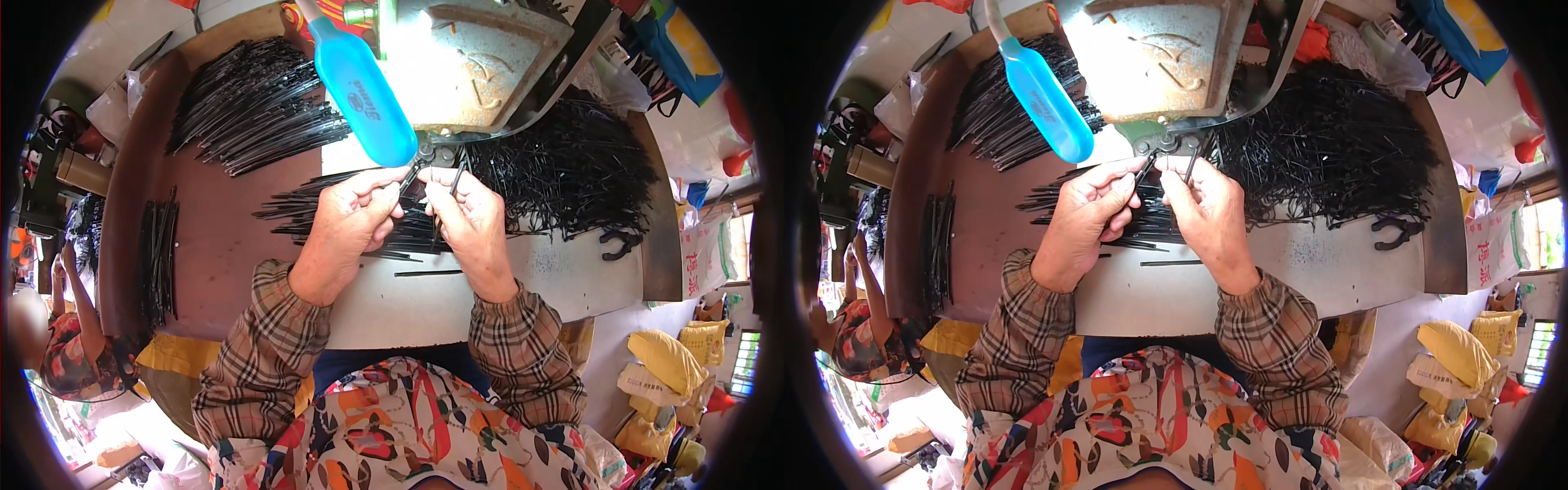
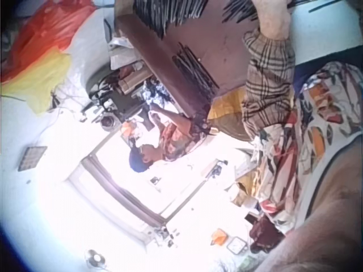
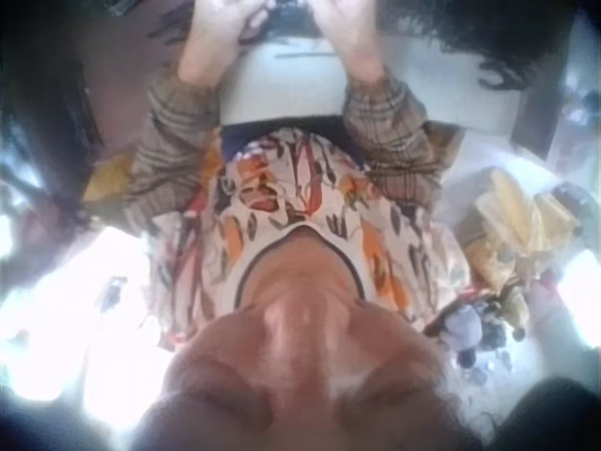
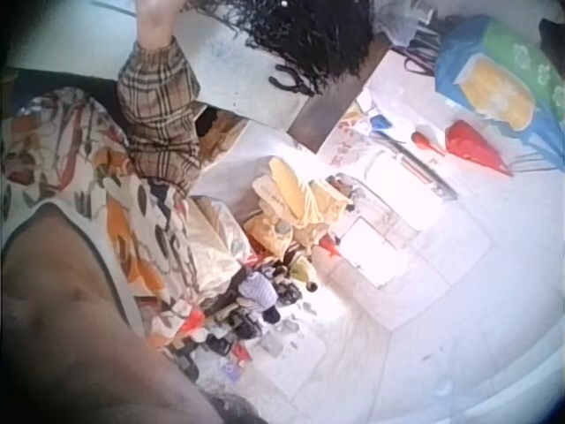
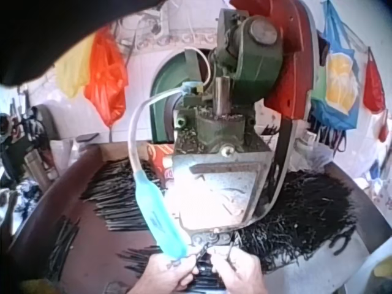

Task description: The person assembles black rods and plastic connectors using an assembly press.

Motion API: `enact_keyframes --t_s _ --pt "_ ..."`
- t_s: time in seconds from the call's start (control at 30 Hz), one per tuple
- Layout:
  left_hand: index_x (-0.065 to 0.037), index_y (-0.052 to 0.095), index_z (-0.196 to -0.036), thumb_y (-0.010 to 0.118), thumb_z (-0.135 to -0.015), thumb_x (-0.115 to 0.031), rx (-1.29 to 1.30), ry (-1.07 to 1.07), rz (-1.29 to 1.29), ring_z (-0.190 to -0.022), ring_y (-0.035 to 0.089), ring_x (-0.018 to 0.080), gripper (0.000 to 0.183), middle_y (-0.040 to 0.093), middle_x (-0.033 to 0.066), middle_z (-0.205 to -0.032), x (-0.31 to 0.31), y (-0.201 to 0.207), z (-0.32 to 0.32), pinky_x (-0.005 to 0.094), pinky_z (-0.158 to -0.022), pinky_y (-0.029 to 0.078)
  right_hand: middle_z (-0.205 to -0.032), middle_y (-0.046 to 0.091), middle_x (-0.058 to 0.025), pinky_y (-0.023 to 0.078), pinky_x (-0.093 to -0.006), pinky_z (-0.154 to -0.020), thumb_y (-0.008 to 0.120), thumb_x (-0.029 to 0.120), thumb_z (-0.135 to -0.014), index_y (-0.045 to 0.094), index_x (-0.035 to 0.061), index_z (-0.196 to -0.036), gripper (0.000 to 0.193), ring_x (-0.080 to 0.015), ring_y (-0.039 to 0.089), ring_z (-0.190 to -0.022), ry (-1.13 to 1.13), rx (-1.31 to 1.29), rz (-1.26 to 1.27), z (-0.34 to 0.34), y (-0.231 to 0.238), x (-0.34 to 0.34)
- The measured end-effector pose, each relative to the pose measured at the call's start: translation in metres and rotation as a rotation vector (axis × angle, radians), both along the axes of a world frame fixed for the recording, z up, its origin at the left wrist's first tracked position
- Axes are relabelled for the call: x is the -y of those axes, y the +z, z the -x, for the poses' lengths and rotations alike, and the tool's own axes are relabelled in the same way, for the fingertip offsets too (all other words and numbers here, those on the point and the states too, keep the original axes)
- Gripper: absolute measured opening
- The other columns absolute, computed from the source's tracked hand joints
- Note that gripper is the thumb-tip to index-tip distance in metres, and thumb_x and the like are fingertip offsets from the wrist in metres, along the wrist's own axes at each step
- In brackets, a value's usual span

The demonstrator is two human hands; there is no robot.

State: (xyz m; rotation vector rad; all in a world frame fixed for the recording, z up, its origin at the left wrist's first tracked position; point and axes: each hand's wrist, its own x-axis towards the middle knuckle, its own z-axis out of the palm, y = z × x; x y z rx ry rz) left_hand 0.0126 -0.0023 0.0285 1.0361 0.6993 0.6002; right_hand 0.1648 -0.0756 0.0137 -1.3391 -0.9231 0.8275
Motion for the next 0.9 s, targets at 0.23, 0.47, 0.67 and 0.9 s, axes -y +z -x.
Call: enact_keyframes --t_s 0.23,0.47,0.67,0.9 --pt "-0.002 0.056 -0.128 0.056 -0.096 -0.014 -0.007 -0.003 -0.031 -0.059 0.042 0.0022 0.034 0.056 -0.0002 -0.082 -0.001 -0.006 -0.001 0.0153 -0.047 0.030 -0.080 0.065 -0.0016 0.046 -0.0197 -0.060 0.058 0.006 -0.092 0.066 -0.0040 -0.106 0.019 -0.0041 0.055 -0.068 0.016 -0.028 0.018 -0.002 -0.003 -0.001" --pt "-0.002 0.057 -0.128 0.057 -0.096 -0.013 -0.003 -0.007 -0.035 -0.059 0.042 0.0023 0.034 0.056 -0.0002 -0.082 -0.001 -0.008 -0.002 0.0154 -0.047 0.030 -0.078 0.064 -0.0002 0.044 -0.0184 -0.058 0.058 0.007 -0.093 0.066 -0.0034 -0.107 0.019 -0.0037 0.055 -0.067 0.027 -0.041 0.026 -0.001 -0.004 -0.002" --pt "-0.002 0.059 -0.126 0.059 -0.095 -0.012 -0.016 0.023 -0.130 -0.058 0.042 0.0020 0.033 0.056 -0.0004 -0.080 0.001 -0.010 -0.004 0.0158 -0.047 0.029 -0.074 0.061 0.0008 0.039 -0.0174 -0.054 0.058 0.009 -0.093 0.066 -0.0022 -0.106 0.019 -0.0017 0.050 -0.063 0.068 -0.070 0.044 -0.006 -0.008 -0.003" --pt "0.001 0.058 -0.126 0.059 -0.092 -0.008 -0.079 0.083 -0.245 -0.055 0.039 0.0018 0.035 0.054 -0.0029 -0.077 0.000 -0.003 -0.018 0.0167 -0.046 0.028 -0.073 0.059 0.0018 0.036 -0.0172 -0.052 0.058 0.010 -0.094 0.067 -0.0016 -0.104 0.018 -0.0013 0.048 -0.062 0.052 -0.112 -0.010 -0.012 -0.008 -0.010"
